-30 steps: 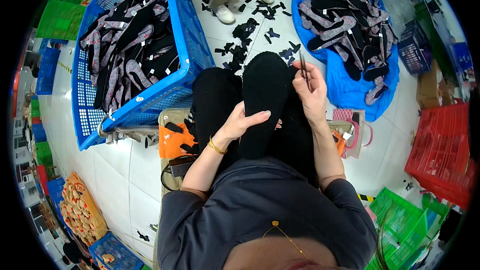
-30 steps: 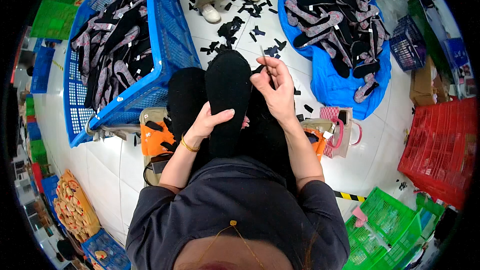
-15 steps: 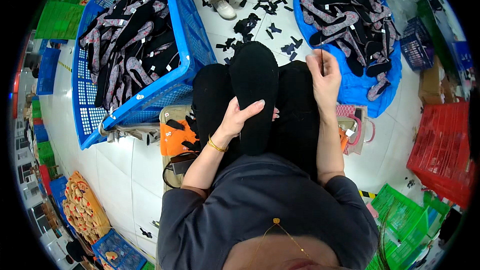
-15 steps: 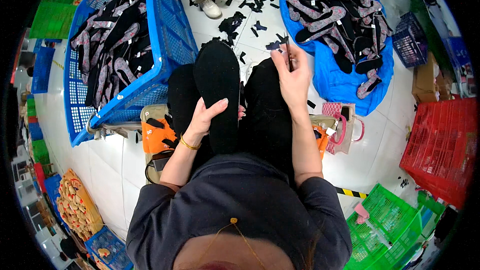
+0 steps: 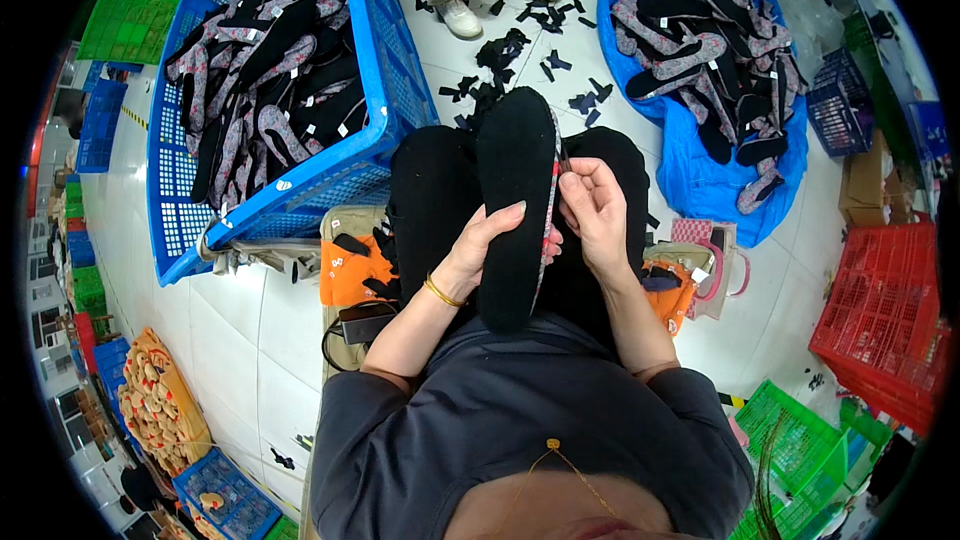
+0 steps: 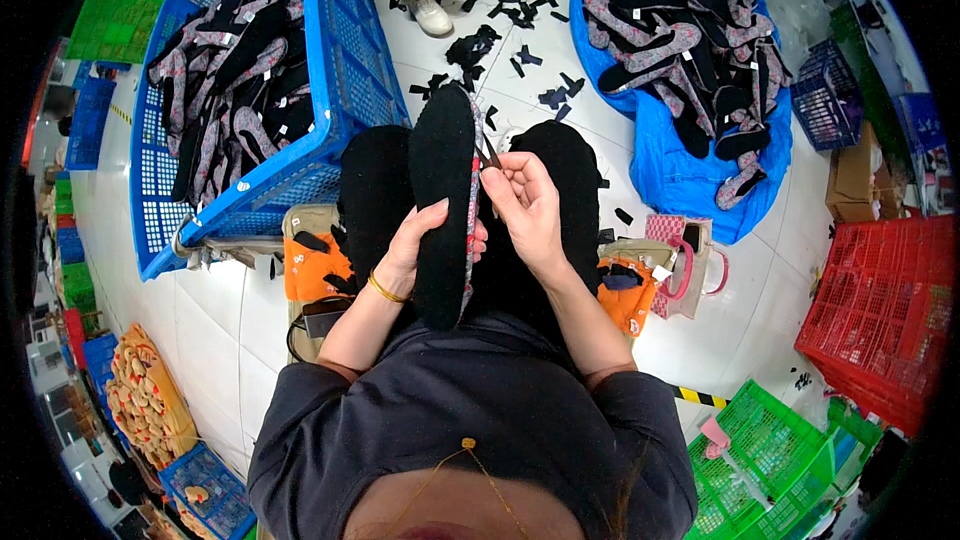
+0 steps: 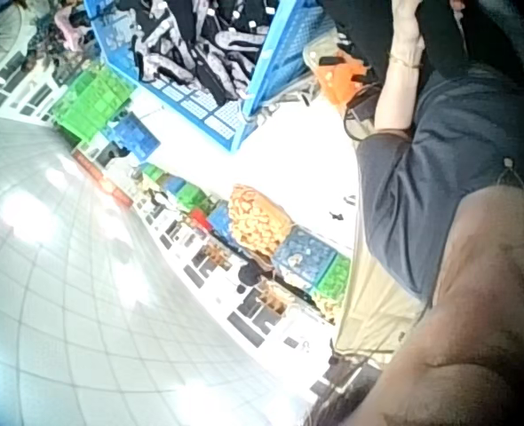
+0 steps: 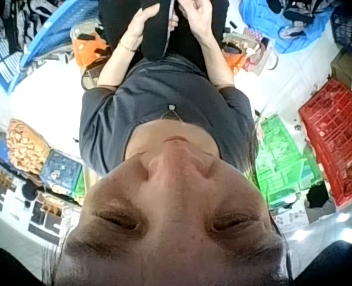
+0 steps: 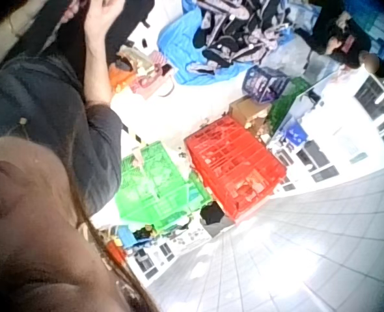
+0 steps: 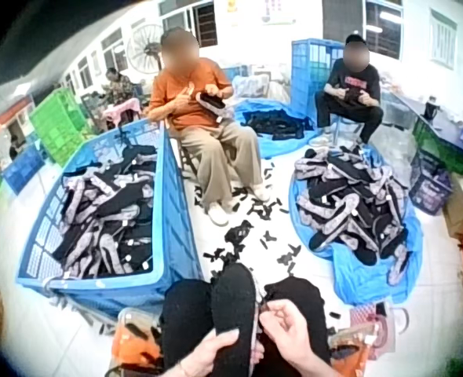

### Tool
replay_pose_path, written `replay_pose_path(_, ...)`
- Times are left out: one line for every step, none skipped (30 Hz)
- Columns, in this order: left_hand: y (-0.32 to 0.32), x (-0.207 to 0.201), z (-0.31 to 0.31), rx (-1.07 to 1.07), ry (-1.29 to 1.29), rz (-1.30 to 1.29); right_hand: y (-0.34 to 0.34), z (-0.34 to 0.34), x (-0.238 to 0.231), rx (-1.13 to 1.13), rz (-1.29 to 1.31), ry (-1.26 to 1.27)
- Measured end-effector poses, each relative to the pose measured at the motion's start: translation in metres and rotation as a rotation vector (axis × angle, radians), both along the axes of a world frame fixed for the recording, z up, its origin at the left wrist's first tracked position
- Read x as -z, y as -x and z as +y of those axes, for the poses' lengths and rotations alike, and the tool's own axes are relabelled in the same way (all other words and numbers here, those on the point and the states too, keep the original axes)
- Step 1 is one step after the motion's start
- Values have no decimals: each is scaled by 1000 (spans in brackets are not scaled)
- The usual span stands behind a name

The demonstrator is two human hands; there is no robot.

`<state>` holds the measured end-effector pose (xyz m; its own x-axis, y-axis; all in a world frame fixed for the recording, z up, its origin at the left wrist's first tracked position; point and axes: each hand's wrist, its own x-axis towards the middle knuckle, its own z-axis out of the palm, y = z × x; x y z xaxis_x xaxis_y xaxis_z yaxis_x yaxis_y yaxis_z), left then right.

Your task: The person sits on the floor and uses scissors to trim excess fabric from the edges of black shoe insoles. They pick up insoles from a blue basket, cut the patterned fabric to match the insole shape, and place the finished items into a pile on a blue tarp.

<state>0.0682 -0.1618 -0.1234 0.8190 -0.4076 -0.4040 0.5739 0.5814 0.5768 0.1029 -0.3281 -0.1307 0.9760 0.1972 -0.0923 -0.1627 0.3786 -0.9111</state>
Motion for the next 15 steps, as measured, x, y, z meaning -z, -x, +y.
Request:
replay_pose_path(0, 2, 1, 14, 37, -7, -1, 1, -4, 4, -21, 1)
replay_pose_path(1, 4, 4, 29, 73, -14, -3, 1, -6, 3, -28, 0)
replay_pose_path(1, 6, 6, 44, 111, -19, -5, 0, -7, 1, -35, -1)
replay_pose_path(2, 6, 6, 54, 112, -22, -6, -1, -9, -4, -59, 5)
replay_pose_path(2, 6, 6, 64, 113, -25, -6, -2, -11, -9, -84, 10)
replay_pose_path(3, 6, 7, 73, 114, -29, -8, -4, -12, -16, -110, 15)
replay_pose_path(2, 6, 9, 81, 114, -14, -10, -8, -8, -39, -129, 61)
replay_pose_path(1, 7, 11, 89, 115, 1, -13, -12, -9, 9, -116, 122)
replay_pose_path(0, 8, 12, 94, 116, 19, -17, -17, -9, 53, -102, 185)
replay_pose_path(-2, 4, 12, 88, 91, -11, -22, -23, -10, 99, -90, 246)
replay_pose_path(-5, -1, 10, 81, 67, -41, -27, -30, -13, 151, -58, 125)
replay_pose_path(-9, -6, 9, 78, 45, -73, -32, -40, -17, 205, -29, 7)
replay_pose_path(-16, -8, 10, 96, -115, -168, -36, -47, -21, 168, -6, -54)
replay_pose_path(-23, 3, 14, 78, -303, -266, -36, -46, -21, 183, -42, 1)
replay_pose_path(-32, 3, 15, 43, -473, -415, -35, -40, -26, 196, -78, 58)
